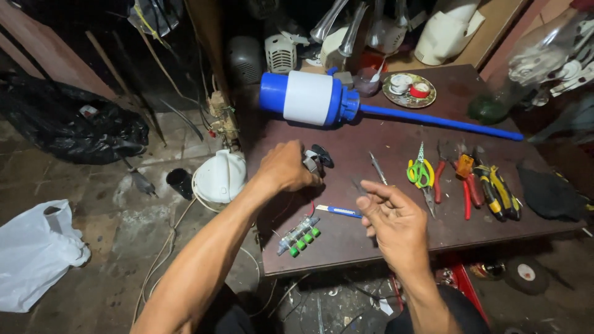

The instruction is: Repairing and inspecting a small electric motor assembly using a screwdriver on a workbench.

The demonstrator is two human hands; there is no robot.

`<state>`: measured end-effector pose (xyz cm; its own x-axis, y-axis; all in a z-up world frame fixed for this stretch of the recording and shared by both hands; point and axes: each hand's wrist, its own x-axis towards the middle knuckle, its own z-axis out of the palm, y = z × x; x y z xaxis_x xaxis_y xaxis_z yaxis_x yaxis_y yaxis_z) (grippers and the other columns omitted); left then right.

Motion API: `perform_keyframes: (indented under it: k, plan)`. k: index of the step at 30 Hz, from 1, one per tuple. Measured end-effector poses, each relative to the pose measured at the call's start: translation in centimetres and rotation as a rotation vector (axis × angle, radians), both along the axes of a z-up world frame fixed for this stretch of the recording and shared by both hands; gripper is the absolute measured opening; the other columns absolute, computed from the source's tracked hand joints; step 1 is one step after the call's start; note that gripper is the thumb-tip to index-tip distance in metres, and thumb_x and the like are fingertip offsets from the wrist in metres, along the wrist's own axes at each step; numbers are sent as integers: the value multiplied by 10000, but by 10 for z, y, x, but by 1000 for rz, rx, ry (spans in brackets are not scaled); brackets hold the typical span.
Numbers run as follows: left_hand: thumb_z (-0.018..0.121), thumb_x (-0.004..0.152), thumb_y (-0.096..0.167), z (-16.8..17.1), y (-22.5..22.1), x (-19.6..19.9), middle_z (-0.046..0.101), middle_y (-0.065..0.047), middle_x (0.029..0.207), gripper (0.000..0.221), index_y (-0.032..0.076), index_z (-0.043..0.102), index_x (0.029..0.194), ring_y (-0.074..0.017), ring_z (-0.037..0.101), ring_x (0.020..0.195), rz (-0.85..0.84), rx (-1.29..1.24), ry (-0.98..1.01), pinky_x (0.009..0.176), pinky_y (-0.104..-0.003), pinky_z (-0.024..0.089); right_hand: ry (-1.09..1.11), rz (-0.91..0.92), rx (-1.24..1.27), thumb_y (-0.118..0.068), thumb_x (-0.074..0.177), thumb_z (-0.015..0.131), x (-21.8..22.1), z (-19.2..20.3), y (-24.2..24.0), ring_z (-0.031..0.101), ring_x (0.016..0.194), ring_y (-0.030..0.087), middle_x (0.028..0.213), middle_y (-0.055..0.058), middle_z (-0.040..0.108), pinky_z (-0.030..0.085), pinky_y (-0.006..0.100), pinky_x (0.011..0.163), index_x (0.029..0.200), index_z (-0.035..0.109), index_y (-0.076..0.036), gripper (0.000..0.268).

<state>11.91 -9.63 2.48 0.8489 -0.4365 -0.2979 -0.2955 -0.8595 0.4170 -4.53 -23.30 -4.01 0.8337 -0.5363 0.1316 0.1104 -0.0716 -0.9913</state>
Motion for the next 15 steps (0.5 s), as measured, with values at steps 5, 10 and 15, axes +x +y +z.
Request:
perform_keyframes:
  k: [5,10,15]
  plan:
    - [907,618,381,-8,11,-4,725,-116,1148,651,105,664,1155,-306,674,1080,82,-132,-18,868,-432,527,24,16,10,-106,846,759,-6,2,-3,573,540,101,738,74,674,453,192,420,1053,709,-16,231]
    - [881,579,439,-29,28,-7,662,-41,841,796,142,623,1271,-179,590,726,132,-346,-43,639,-332,417,-133,43,222,-28,892,703,-7,-8,-12,638,616,181,796,196,716,551,271,590,947,564,-53,152]
    - [932,491,300,-31,45,-38,709,-38,1115,793,114,606,1189,-157,654,971,152,-838,74,862,-280,514,-73,91,556,15,964,503,-11,11,-12,678,967,336,1105,263,701,565,409,892,1163,635,57,242]
